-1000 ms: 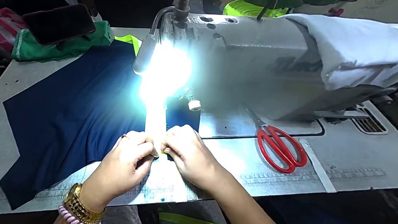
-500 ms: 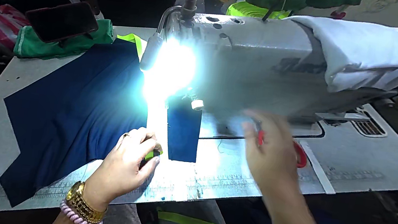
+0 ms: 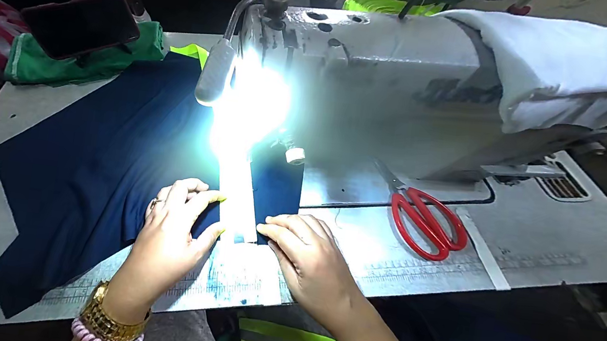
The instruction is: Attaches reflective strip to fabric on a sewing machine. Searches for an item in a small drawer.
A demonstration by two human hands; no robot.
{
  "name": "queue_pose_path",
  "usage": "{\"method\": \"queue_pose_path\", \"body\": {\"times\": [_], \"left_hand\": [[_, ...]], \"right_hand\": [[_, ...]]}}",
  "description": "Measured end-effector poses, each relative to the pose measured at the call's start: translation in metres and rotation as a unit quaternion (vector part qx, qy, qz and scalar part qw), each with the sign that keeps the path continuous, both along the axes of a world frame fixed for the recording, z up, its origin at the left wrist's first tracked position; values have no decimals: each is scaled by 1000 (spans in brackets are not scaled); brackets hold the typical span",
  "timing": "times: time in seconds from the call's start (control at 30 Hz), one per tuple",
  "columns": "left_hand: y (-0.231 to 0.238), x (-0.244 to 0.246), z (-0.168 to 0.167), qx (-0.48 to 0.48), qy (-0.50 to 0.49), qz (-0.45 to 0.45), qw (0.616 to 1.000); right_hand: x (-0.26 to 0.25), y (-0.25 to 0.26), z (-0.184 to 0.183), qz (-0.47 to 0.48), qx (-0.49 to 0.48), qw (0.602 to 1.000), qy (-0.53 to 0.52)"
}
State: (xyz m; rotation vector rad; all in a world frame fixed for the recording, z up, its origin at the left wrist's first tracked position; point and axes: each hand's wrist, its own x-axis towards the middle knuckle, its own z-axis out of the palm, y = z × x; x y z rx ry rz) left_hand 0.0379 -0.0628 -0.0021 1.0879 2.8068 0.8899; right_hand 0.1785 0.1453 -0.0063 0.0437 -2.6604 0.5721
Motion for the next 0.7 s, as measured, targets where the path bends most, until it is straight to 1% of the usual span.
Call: {"method": "queue_pose_path", "body": {"times": [0.1, 0.2, 0.27, 0.33, 0.4, 0.5, 0.6, 0.7], "left_hand": [[-1, 0, 1, 7, -6, 1, 1000], [0, 1, 1, 8, 18, -13, 1000], [1, 6, -1, 35, 73, -74, 994], [4, 12, -4, 70, 125, -172, 975], [3, 15, -5, 56, 146, -233, 960], [-9, 11, -6, 34, 133, -253, 958], [-16, 8, -7, 32, 116, -265, 957], [-13, 12, -7, 46, 135, -271, 952]], "right_hand": [[0, 0, 2, 10, 4, 1000, -5], [0, -1, 2, 13, 18, 1000, -11], [1, -3, 0, 15, 46, 999, -6], [1, -5, 0, 16, 81, 997, 0], [0, -7, 1, 12, 105, 994, 6], [-3, -14, 1, 5, 108, 994, 8], [-5, -22, 1, -6, 112, 994, 13], [-4, -19, 2, -4, 123, 992, 15]]}}
